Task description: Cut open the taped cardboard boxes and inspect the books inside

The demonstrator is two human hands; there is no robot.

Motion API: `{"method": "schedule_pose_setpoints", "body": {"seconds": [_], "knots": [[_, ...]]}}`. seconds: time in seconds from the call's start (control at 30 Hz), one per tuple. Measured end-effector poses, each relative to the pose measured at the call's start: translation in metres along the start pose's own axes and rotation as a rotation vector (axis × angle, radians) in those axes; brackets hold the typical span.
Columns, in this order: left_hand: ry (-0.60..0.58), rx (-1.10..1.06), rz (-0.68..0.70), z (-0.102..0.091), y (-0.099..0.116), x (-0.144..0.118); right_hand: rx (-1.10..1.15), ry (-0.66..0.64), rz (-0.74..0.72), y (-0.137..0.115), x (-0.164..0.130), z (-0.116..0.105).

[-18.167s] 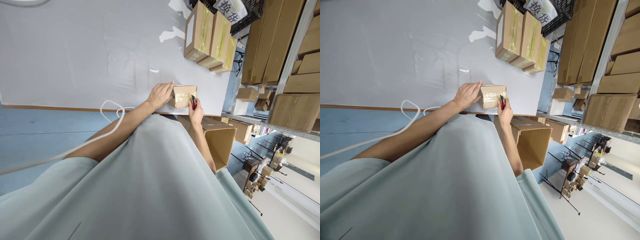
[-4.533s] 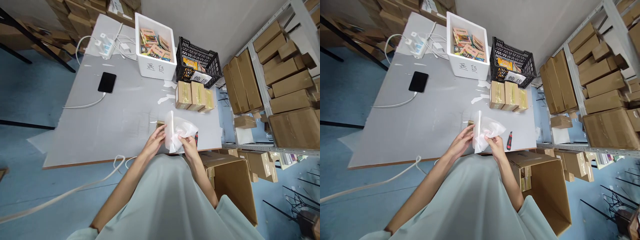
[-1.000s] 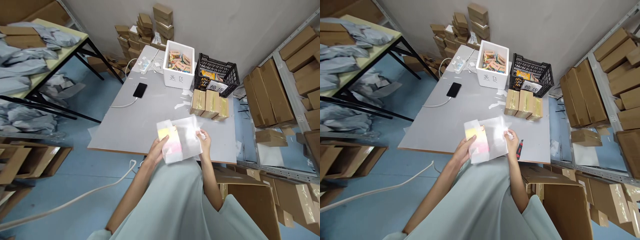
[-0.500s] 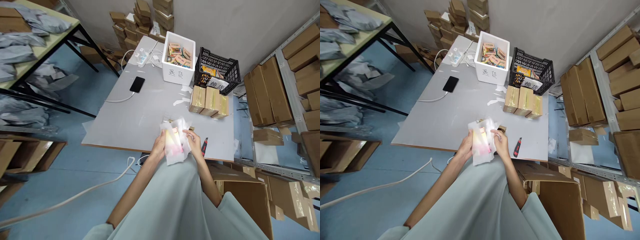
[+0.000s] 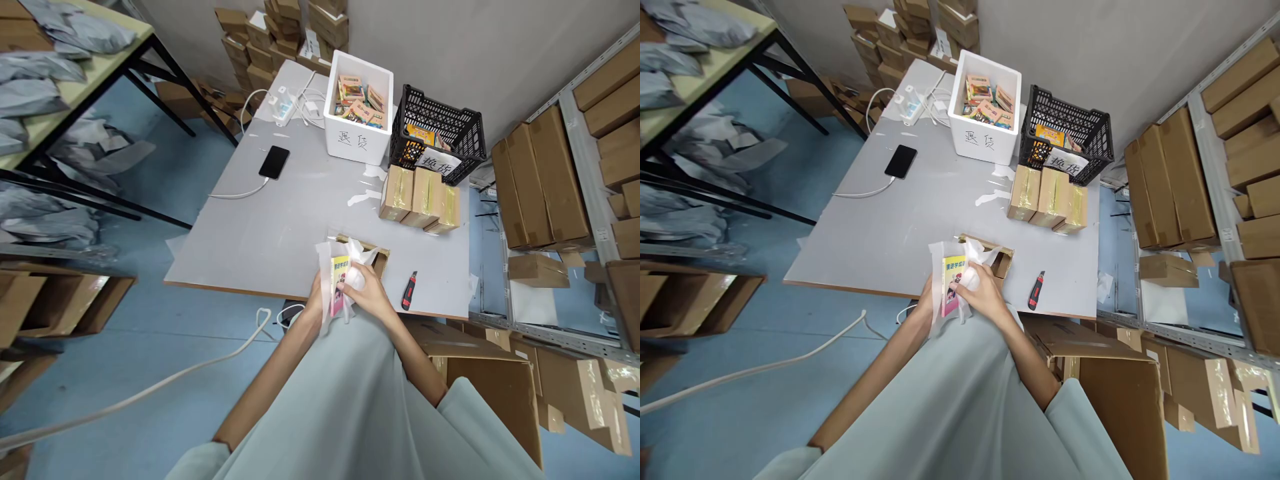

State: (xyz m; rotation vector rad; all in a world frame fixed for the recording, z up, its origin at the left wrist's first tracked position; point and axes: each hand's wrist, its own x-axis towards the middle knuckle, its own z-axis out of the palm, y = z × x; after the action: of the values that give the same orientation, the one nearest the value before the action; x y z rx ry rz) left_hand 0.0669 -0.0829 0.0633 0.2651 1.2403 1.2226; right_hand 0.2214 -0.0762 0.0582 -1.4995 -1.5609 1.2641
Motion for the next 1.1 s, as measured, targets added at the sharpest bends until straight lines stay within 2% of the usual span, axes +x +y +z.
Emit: {"method": "schedule_pose_setpoints", "body": {"seconds": [0.1,0.2,0.27,0.33,0.43,0.47,0.5,0.57,0.67,0.83,1.0,1.07,1.1], "knots": [[-0.057,0.091,-0.094,-0.003,0.000,-0.002,0.098,0.008,0.080,0.005,0.005,0.001],[-0.157,0.071,-0.235,-0.008,0.004,-0.005,0.346,-0.023,0.214,0.008,0.009,-0.001],[-0.193,0.044,-0.232,-0.013,0.007,-0.006,0.488,-0.028,0.291,0.009,0.008,-0.006],[-0.103,0.107,-0.031,-0.021,0.010,-0.008,0.547,0.012,0.312,0.008,0.007,-0.012],[0.178,0.339,0.423,-0.036,0.018,-0.009,0.555,0.102,0.260,0.002,0.003,-0.022],[0.213,0.417,0.508,-0.040,0.022,-0.009,0.551,0.119,0.239,-0.001,0.001,-0.025],[0.197,0.484,0.533,-0.042,0.025,-0.010,0.546,0.126,0.221,-0.004,0.000,-0.028],[0.050,0.560,0.438,-0.042,0.032,-0.012,0.532,0.119,0.196,-0.012,-0.003,-0.031],[-0.163,0.502,0.187,-0.033,0.036,-0.016,0.534,0.076,0.178,-0.021,-0.005,-0.028],[-0.234,0.280,-0.029,-0.025,0.031,-0.022,0.623,-0.058,0.212,-0.019,-0.007,-0.023],[-0.405,0.206,-0.267,-0.046,0.027,-0.020,0.592,-0.254,0.247,-0.011,-0.016,-0.032],[-0.427,0.194,-0.321,-0.056,0.026,-0.018,0.504,-0.271,0.196,-0.011,-0.020,-0.038],[-0.412,0.186,-0.328,-0.060,0.025,-0.017,0.456,-0.237,0.165,-0.012,-0.020,-0.041]]}}
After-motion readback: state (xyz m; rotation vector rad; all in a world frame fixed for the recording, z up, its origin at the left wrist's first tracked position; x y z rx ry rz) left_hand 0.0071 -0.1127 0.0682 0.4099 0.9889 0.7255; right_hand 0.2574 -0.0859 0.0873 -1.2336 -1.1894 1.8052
